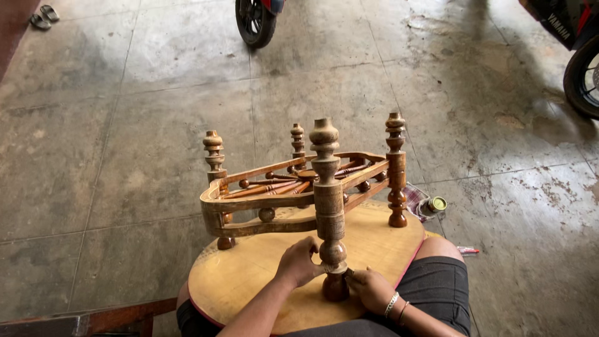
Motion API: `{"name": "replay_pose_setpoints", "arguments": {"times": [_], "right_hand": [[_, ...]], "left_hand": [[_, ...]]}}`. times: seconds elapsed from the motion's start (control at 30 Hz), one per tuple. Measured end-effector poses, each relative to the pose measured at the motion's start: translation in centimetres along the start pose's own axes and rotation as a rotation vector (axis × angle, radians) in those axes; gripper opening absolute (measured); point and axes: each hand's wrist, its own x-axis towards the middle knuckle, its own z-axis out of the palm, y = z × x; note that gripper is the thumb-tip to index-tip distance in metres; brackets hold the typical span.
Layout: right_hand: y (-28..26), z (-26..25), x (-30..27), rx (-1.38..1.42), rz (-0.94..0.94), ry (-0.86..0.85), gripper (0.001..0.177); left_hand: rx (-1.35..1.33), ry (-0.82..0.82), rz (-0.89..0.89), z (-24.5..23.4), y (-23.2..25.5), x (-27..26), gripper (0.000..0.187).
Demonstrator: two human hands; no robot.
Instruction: The person is sanding the legs and frame of a small decorative wooden table using a piece of sandpaper.
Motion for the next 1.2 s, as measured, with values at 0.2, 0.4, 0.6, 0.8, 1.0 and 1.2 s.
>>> {"name": "replay_pose_setpoints", "arguments": {"times": [0.2, 0.4, 0.6, 0.8, 1.0, 1.2], "right_hand": [[3.1, 0.9, 3.5, 0.469, 0.008, -0.232, 0.027], [-0.4, -2.6, -1.9, -0.049, -0.16, -0.103, 0.032], [-3.5, -3.9, -1.8, -0.094, -0.225, -0.097, 0.033], [-4.7, -1.6, -1.0, -0.251, -0.018, -0.171, 0.031], [-4.1, -2.9, -3.3, -0.219, -0.351, -0.014, 0.032], [-6.1, -0.9, -0.3, -0.196, -0.055, -0.199, 0.039]], "left_hand": [[-0.031, -0.045, -0.015, 0.0, 0.4, -0.3, 0.058], [0.044, 0.043, -0.047, -0.4, 0.1, -0.5, 0.059], [0.016, -0.008, -0.116, -0.8, -0.5, -0.1, 0.056], [-0.082, 0.058, -0.035, 1.0, -1.1, -0.8, 0.041], [-0.04, 0.24, 0.102, 1.4, -1.3, -1.0, 0.029], [-0.074, 0.247, 0.133, 1.6, -0.7, -1.5, 0.029]]}}
